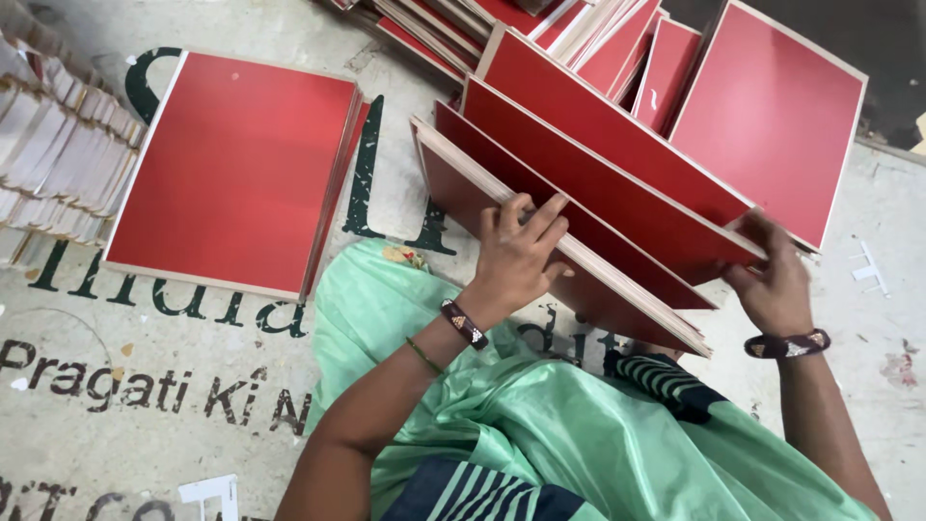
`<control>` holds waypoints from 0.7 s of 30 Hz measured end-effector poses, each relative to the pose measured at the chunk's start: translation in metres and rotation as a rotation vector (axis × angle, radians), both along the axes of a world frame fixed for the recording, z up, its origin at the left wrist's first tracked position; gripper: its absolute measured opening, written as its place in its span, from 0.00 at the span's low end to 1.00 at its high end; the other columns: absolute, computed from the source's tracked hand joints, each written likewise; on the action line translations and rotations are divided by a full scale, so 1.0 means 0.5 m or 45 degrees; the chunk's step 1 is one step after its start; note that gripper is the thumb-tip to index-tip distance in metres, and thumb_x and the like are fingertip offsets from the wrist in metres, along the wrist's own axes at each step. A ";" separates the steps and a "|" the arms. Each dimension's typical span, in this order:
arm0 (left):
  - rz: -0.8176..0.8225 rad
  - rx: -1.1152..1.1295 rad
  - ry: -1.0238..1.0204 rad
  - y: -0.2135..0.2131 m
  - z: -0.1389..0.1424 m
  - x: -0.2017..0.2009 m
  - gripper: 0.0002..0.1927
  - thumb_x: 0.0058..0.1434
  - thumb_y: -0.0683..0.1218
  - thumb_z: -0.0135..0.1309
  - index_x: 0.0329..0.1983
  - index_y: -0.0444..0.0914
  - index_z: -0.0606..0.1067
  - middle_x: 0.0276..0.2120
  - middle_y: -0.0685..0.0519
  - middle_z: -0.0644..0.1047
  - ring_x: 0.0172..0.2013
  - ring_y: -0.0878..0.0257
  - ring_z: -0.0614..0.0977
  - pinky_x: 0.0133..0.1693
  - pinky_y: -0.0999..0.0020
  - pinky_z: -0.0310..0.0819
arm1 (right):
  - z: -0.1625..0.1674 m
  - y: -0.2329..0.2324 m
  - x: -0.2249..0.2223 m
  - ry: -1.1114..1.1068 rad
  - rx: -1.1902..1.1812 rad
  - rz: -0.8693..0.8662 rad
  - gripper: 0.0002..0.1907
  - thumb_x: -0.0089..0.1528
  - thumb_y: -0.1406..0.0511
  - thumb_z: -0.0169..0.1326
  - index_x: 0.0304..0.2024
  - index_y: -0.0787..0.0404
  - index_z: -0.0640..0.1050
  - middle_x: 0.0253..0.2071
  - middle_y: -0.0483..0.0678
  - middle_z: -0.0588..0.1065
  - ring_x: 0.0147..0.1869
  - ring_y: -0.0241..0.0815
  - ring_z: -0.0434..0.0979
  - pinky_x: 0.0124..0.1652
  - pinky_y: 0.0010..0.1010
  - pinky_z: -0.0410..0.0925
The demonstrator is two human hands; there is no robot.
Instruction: The person sits on the floor and repeatedly picks up red-covered books from a stack. They open each book, flip through the pages, and place it back down, continuing this process for multiple books.
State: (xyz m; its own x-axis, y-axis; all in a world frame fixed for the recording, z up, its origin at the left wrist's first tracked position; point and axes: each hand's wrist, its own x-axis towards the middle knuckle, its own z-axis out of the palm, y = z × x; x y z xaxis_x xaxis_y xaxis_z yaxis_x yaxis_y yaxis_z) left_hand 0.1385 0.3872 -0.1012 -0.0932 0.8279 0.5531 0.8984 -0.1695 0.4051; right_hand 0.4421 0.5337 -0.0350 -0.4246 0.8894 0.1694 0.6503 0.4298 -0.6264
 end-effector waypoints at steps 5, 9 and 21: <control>-0.018 -0.050 0.015 0.005 0.005 -0.002 0.31 0.47 0.58 0.70 0.51 0.41 0.76 0.68 0.57 0.65 0.59 0.51 0.65 0.53 0.45 0.59 | 0.114 -0.071 -0.097 -0.272 1.062 0.219 0.26 0.61 0.67 0.61 0.60 0.68 0.71 0.57 0.63 0.72 0.60 0.63 0.74 0.57 0.50 0.71; -0.007 -0.008 0.029 0.009 0.003 -0.003 0.32 0.46 0.58 0.70 0.52 0.41 0.76 0.68 0.57 0.66 0.59 0.51 0.65 0.54 0.45 0.60 | 0.089 -0.057 -0.169 -0.575 0.349 0.499 0.25 0.65 0.56 0.57 0.62 0.57 0.72 0.55 0.56 0.75 0.57 0.54 0.78 0.52 0.46 0.72; 0.009 0.158 -0.054 -0.047 -0.052 -0.006 0.29 0.52 0.59 0.68 0.53 0.42 0.76 0.62 0.54 0.70 0.58 0.48 0.68 0.56 0.43 0.60 | -0.010 0.138 -0.333 -0.531 0.164 0.342 0.24 0.59 0.59 0.65 0.55 0.62 0.79 0.42 0.61 0.80 0.45 0.59 0.81 0.45 0.50 0.72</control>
